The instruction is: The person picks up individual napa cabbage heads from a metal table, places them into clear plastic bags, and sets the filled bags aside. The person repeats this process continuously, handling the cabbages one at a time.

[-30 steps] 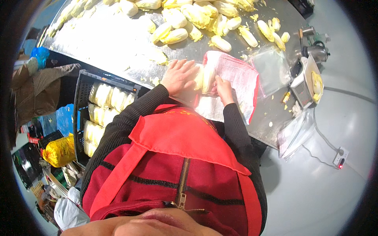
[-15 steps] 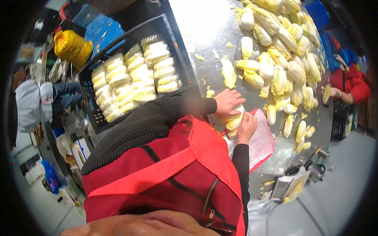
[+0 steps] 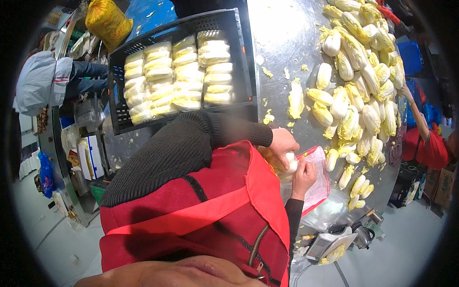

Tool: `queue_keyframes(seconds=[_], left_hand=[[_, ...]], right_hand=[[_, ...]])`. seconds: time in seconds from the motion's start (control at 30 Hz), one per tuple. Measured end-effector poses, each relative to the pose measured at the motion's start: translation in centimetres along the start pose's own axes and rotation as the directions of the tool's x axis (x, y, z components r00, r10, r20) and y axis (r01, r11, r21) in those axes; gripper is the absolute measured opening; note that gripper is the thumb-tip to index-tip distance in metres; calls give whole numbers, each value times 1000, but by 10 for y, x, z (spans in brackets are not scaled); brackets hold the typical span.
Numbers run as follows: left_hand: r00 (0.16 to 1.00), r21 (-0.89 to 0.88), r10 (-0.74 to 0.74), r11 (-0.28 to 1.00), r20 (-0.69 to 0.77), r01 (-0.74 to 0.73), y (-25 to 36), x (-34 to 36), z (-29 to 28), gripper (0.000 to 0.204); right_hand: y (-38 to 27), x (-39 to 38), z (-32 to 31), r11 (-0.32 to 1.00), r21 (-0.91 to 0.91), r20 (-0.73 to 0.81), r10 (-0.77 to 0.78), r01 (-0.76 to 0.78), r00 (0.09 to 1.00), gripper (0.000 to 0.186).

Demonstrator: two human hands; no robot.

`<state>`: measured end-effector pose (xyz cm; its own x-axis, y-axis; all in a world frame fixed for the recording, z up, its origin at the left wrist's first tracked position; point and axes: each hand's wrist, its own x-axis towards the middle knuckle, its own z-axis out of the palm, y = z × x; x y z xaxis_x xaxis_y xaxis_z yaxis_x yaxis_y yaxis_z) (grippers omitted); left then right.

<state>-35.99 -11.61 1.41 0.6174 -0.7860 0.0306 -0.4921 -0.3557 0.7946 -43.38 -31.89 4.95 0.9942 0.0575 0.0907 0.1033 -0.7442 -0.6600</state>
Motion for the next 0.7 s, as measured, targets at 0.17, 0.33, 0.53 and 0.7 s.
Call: queue_keyframes(seconds=[0.17,0.33,0.53,0.7], left_hand=[[1000,145,-13,989,-24,16,29,-35,-53,61],[937,289,-240,905,-256,311,15,-142,-161,63],[701,608,-610,412,-369,678,-5,-300,-259,53],[506,739,-862,321,-31,592,-58,-364,-244,59]], right_hand=[[0,5,-6,945,207,153,225,-254,962,19],[8,14,-25,903,311,91,281,-295,955,26],[22,-21,-1,907,270,176,282,-322,943,19],[-5,-10,19,910,277,274,232,-308,933,18]])
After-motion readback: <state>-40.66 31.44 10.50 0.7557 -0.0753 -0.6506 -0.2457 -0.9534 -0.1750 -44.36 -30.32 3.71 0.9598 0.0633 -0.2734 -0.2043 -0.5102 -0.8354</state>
